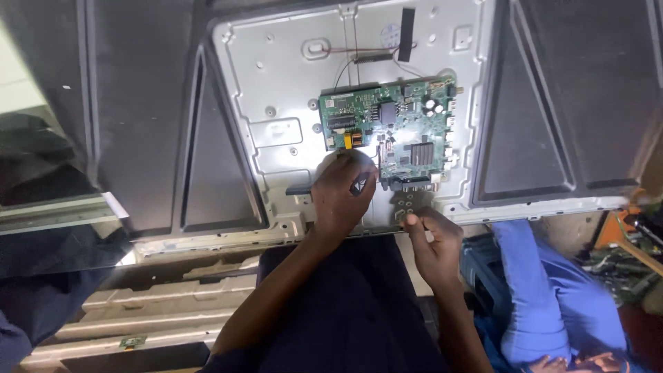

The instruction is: Installing a mainboard and connecting internal cables inside a television

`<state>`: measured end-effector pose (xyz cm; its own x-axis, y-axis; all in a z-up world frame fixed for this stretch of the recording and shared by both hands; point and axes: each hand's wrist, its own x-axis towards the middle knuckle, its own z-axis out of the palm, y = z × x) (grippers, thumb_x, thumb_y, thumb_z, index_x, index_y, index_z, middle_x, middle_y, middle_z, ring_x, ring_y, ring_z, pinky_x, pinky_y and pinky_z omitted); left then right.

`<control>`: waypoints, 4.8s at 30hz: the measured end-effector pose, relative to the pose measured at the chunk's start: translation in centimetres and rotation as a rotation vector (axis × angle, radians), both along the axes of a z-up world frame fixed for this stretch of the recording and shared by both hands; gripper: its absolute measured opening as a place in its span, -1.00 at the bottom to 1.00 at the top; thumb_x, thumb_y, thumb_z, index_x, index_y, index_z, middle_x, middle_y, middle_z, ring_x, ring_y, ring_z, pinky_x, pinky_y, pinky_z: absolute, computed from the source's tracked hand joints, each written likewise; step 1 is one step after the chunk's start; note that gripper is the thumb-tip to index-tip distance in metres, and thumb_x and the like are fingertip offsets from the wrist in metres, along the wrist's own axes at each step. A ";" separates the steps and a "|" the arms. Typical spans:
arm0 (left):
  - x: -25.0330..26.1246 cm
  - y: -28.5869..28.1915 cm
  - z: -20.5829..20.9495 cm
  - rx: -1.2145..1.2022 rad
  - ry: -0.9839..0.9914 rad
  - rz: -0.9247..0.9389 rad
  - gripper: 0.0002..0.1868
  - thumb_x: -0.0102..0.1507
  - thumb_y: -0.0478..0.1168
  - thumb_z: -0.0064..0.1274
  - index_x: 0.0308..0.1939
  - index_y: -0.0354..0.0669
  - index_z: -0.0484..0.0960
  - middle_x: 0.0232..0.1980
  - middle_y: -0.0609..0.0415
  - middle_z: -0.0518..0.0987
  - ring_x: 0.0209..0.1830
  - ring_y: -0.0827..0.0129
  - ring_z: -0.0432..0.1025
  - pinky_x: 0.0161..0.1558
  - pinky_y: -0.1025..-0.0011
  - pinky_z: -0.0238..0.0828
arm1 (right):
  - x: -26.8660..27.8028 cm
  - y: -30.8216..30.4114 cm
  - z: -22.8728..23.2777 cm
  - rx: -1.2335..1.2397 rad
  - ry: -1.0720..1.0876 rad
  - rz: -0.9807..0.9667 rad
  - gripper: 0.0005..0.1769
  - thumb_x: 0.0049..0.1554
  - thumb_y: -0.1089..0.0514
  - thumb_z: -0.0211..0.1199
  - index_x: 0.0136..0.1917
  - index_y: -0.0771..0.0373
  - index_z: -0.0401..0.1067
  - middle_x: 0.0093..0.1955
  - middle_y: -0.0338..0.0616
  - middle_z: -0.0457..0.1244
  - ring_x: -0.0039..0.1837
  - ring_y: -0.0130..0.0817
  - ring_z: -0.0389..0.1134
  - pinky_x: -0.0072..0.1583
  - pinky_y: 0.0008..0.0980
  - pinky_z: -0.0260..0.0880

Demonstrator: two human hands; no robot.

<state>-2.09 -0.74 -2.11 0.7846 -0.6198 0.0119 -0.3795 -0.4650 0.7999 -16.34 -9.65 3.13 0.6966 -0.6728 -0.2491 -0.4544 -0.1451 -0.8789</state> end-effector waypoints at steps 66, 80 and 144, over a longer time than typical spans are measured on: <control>0.5 -0.4 -0.1 0.045 0.062 0.016 -0.89 0.01 -0.27 0.21 -0.43 0.00 0.60 -0.49 0.20 0.48 -0.53 0.27 0.46 -0.53 0.40 0.40 | 5.1 -3.0 -1.9 -0.829 -0.007 0.492 -0.75 0.08 0.24 0.20 -0.01 0.12 0.63 -0.33 -0.07 0.16 -0.26 -0.11 0.20 -0.34 -0.30 0.22; 0.6 -0.4 -0.1 0.053 0.053 0.019 -0.83 -0.05 -0.31 0.22 -0.46 0.03 0.58 -0.52 0.20 0.45 -0.54 0.24 0.45 -0.54 0.42 0.37 | 5.5 -3.2 -2.7 -0.665 -0.182 0.441 -0.74 0.04 0.33 0.16 -0.04 0.30 0.62 -0.36 -0.03 0.12 -0.39 -0.10 0.19 -0.20 -0.11 0.41; 1.0 -0.6 0.1 -0.054 0.057 0.066 -0.89 0.03 -0.37 0.20 -0.42 -0.06 0.65 -0.55 0.14 0.47 -0.59 0.27 0.41 -0.53 0.47 0.40 | 4.3 -1.8 -3.7 -0.679 -0.115 0.337 -0.76 0.14 0.28 0.17 0.01 0.28 0.63 -0.32 -0.11 0.15 -0.26 -0.15 0.21 0.05 -0.13 0.38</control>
<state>-1.13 -1.32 -2.01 0.8243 -0.5661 -0.0017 -0.3027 -0.4432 0.8438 -12.09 -11.44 -0.58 0.8878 -0.3989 0.2295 -0.2007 -0.7844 -0.5869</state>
